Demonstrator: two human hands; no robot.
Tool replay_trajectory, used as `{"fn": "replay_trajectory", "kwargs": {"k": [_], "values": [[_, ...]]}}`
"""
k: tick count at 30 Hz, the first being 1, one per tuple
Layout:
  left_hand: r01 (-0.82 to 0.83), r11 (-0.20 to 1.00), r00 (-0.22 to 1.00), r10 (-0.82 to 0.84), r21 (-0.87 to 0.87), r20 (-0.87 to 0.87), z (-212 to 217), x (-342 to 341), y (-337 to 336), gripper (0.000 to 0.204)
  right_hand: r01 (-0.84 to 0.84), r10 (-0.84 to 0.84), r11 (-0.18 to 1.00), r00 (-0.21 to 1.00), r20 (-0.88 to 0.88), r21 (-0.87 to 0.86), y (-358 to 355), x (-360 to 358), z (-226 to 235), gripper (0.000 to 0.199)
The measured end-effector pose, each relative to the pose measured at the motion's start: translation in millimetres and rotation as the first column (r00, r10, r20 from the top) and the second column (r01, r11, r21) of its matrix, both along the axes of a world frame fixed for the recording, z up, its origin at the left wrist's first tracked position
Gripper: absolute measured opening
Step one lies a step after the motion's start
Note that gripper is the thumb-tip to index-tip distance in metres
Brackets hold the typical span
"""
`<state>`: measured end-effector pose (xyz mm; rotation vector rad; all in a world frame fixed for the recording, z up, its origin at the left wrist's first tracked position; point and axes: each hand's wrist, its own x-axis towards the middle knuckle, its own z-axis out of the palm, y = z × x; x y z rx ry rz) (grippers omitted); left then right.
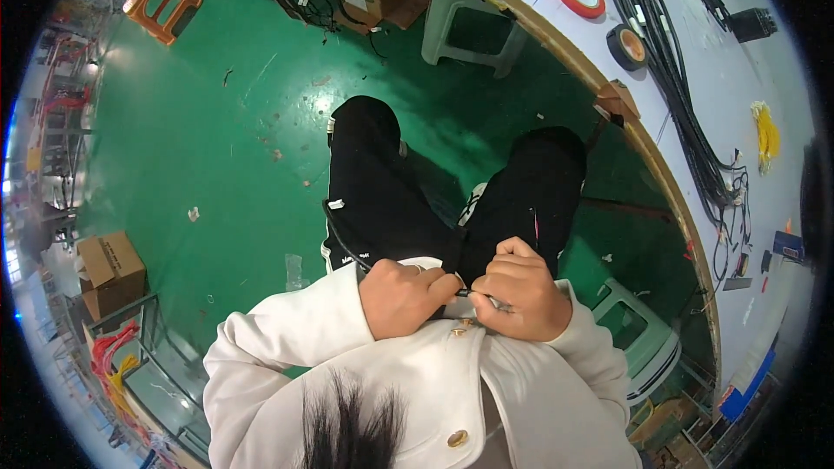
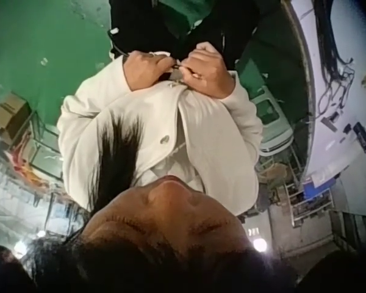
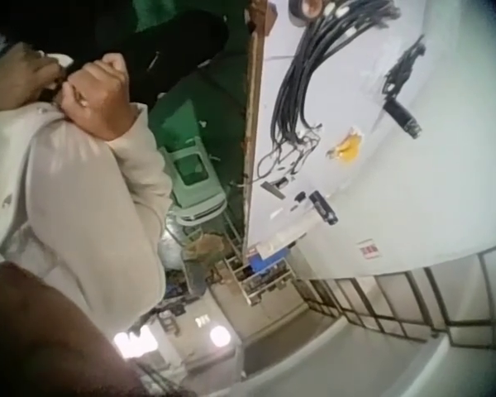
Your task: The person wraps bundles of wire harnesses with electrical tape at a workbench to secure the assembly.
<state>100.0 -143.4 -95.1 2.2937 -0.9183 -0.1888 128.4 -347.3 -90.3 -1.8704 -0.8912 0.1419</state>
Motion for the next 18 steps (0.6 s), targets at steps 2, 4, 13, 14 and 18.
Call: {"fn": "replay_trajectory", "kwargs": {"k": [2,4,13,14,18], "values": [[-0.026,1.0,0.999,0.026,0.006,-0.045,0.8,0.0,-0.1,0.017,-0.016,0.017,1.0,1.0,0.022,-0.015,0.0,1.2,-1.5,0.008],[-0.023,0.999,0.999,0.024,0.042,-0.043,0.2,-0.6,-0.5,0.016,-0.024,0.024,1.0,1.0,0.012,-0.011,1.3,-1.1,-3.2,0.008],[0.043,0.999,0.999,-0.044,-0.031,-0.032,-1.6,5.7,1.5,0.016,-0.049,0.048,0.999,0.998,-0.034,0.0,0.4,-2.0,0.1,0.008],[0.048,0.998,0.999,-0.049,-0.046,-0.022,-2.0,7.9,1.1,0.016,-0.046,0.046,0.999,0.998,-0.032,0.0,-0.3,-0.5,1.2,0.008],[0.044,0.999,0.999,-0.044,0.017,0.013,0.8,5.3,1.6,0.016,-0.048,0.048,0.999,0.998,-0.045,0.009,0.6,-2.2,0.0,0.007]]}}
